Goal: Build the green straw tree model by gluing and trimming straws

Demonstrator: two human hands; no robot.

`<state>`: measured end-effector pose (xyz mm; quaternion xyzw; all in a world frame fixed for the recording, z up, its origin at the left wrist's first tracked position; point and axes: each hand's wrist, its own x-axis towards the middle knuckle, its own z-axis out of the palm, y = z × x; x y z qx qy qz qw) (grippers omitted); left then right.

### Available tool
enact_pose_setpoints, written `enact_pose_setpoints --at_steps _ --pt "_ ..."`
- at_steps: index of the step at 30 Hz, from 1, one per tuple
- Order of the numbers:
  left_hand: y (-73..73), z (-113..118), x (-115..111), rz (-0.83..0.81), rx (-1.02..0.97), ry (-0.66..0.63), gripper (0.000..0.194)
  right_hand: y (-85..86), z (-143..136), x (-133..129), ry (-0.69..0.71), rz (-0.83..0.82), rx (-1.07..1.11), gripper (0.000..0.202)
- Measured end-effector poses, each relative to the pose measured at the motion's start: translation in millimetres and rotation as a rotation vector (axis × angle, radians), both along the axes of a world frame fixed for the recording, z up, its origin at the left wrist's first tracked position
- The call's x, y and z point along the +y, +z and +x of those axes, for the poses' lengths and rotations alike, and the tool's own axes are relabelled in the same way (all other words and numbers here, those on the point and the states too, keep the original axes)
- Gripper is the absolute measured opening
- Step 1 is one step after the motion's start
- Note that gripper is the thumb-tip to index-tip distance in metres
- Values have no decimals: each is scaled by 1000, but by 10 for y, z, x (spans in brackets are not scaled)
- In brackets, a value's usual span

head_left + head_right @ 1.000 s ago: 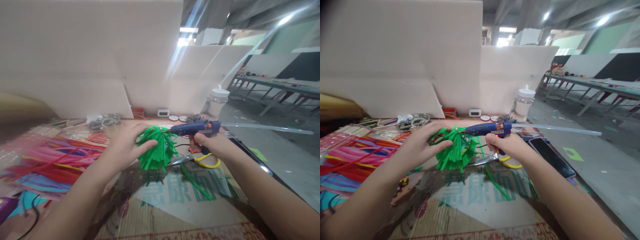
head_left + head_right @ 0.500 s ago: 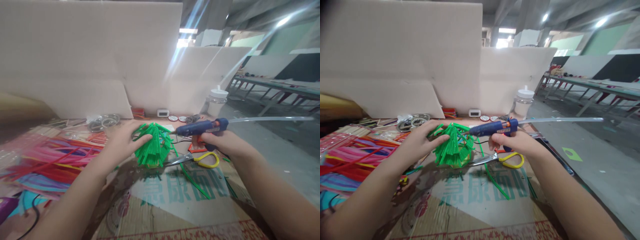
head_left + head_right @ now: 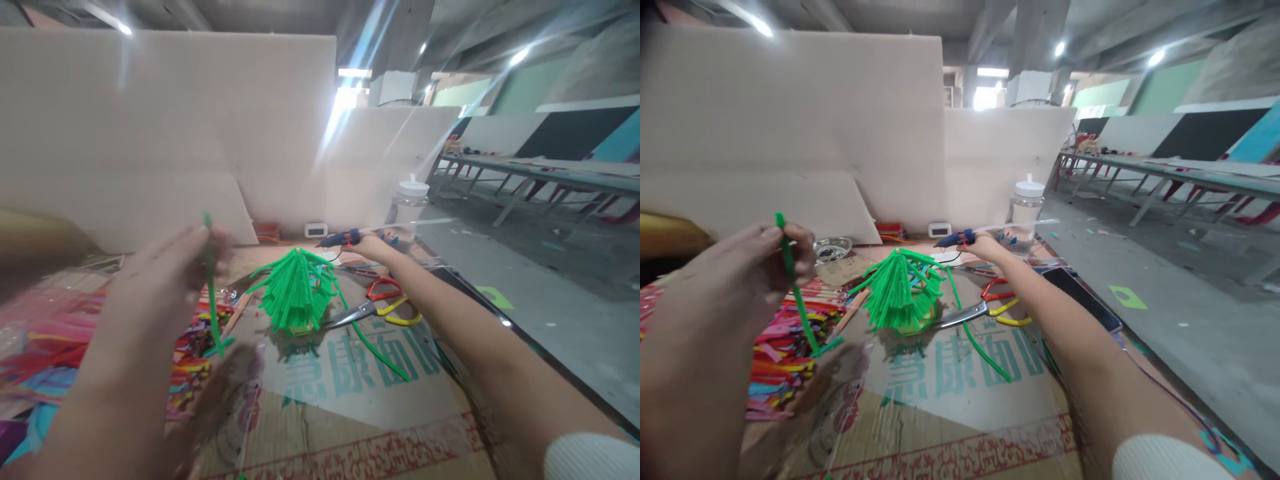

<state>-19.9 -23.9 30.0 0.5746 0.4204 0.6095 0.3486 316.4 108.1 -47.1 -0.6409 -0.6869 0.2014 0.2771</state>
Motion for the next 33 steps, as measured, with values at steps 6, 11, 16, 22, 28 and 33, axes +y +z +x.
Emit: enact_pose_setpoints --at_steps 6,11,16,22,28,33 --pt "-7 188 -82 -130 -280 -173 17 -389 -117 338 23 -137 -70 36" --pt "-53 204 -57 -106 -225 -244 31 -438 49 259 -15 -35 -126 38" --pt "-71 222 -33 -105 -134 -275 35 -217 324 -248 -119 249 -143 29" --pt "-102 382 -144 23 147 -236 33 255 16 -1145 -57 485 -46 34" --pt "-50 613 -322 83 341 -274 35 365 -668 -1750 478 107 531 29" --pt "-51 668 -334 188 449 -114 31 213 -861 -1814 468 -82 840 32"
